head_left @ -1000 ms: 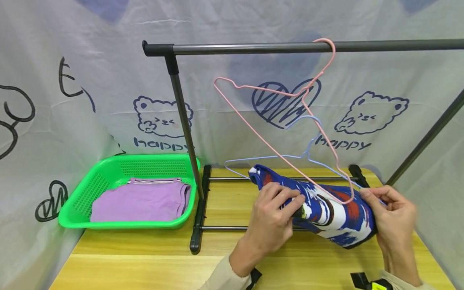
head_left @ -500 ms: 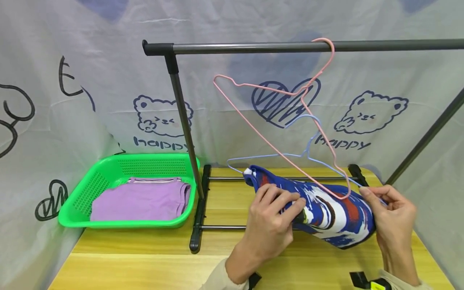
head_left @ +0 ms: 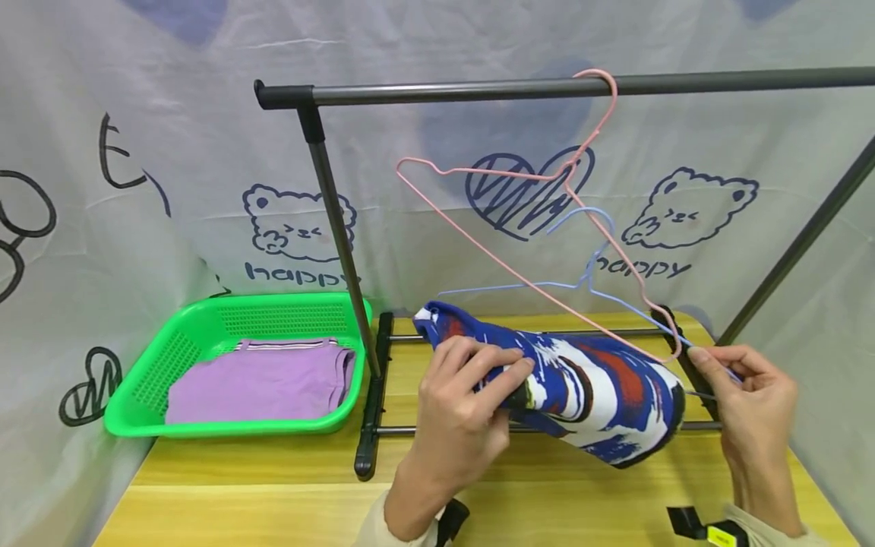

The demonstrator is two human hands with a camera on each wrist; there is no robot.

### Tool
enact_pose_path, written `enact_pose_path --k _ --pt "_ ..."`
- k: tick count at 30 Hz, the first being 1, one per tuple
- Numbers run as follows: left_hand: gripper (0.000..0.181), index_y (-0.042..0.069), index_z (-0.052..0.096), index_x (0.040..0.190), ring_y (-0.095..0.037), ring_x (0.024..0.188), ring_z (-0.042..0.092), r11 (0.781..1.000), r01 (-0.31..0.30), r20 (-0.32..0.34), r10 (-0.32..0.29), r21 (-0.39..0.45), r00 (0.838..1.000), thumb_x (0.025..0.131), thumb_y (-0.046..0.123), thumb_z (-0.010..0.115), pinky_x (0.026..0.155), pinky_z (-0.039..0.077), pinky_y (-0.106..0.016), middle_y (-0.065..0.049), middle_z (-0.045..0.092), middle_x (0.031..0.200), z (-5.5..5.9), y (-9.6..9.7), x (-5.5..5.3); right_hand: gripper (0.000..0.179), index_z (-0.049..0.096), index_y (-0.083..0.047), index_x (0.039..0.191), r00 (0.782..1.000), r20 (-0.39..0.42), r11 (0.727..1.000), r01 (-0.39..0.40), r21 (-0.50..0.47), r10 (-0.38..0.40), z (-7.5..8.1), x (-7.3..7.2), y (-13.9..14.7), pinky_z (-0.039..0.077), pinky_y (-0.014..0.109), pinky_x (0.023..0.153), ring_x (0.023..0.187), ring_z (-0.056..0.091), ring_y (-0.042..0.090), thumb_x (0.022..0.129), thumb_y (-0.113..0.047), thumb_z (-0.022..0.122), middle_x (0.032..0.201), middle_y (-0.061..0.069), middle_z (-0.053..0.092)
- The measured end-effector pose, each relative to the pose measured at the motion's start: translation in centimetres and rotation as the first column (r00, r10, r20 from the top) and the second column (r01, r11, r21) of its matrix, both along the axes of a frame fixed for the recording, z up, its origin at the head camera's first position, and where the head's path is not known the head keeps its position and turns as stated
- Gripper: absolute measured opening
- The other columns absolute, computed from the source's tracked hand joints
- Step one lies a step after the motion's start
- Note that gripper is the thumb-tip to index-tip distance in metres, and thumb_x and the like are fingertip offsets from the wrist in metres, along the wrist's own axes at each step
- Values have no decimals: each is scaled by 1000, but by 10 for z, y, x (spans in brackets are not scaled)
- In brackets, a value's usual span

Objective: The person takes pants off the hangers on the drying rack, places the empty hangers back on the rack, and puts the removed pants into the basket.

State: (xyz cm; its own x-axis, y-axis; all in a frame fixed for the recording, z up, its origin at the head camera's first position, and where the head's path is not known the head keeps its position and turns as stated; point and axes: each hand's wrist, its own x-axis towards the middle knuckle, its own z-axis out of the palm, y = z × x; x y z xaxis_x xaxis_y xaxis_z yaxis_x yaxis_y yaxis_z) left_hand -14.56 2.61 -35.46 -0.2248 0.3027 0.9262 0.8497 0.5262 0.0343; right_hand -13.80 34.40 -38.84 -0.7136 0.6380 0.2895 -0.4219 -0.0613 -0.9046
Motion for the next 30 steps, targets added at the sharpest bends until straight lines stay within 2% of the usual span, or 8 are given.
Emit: enact_pose_path --k 5,9,12,16,19,24,26,30 --pt "48 10 81 101 -23 89 61 1000 17 45 -18 26 999 63 -13 63 90 52 -40 -2 74 102 6 -13 0 9 68 17 79 1000 -15 1000 7 15 -6 3 3 5 50 15 52 57 60 11 79 20 76 68 8 70" --pt "45 10 81 103 -23 90 61 998 24 94 -29 51 995 66 -13 68 88 51 -39 -3 74 103 8 -22 -1 10 67 18 78 998 -59 999 18 32 -16 5 6 9 52 14 55 59 62 11 79 19 77 68 8 71" --pt "42 10 81 103 -24 91 62 997 21 117 -30 73 993 69 -11 72 84 51 -39 -3 74 104 9 -27 -2 11 67 17 79 996 -80 998 45 47 -41 6 10 14 49 13 55 60 60 11 79 16 78 69 8 71" --pt "40 10 81 103 -24 91 62 996 22 125 -33 90 992 70 -11 71 83 51 -40 -3 74 104 9 -32 -5 10 68 15 79 992 -89 994 97 42 -93 9 16 25 41 12 50 58 51 11 81 14 78 70 7 69" --pt "38 9 81 102 -25 91 61 996 23 137 -36 91 990 71 -11 70 83 50 -40 -4 74 103 8 -34 -8 10 69 14 78 988 -98 992 124 23 -121 12 19 31 41 12 50 60 48 12 81 14 78 71 7 69" --pt "36 8 81 102 -25 91 60 996 13 164 -28 88 986 72 -11 73 83 50 -39 -4 73 103 4 -37 -12 11 67 14 76 982 -134 991 132 -11 -132 14 21 36 49 12 59 66 58 13 81 16 76 74 8 71" --pt "36 8 81 102 -25 91 60 996 8 172 -23 87 985 72 -11 73 83 50 -39 -4 73 103 4 -38 -13 11 66 15 75 978 -159 991 127 -42 -132 14 21 37 51 12 60 65 60 13 80 18 76 71 9 70" --pt "35 8 81 101 -25 92 60 996 1 183 -18 93 983 73 -11 74 84 50 -39 -4 73 103 2 -39 -15 10 65 18 77 968 -210 987 113 -114 -135 14 22 40 47 14 55 55 54 13 80 22 74 67 10 68"
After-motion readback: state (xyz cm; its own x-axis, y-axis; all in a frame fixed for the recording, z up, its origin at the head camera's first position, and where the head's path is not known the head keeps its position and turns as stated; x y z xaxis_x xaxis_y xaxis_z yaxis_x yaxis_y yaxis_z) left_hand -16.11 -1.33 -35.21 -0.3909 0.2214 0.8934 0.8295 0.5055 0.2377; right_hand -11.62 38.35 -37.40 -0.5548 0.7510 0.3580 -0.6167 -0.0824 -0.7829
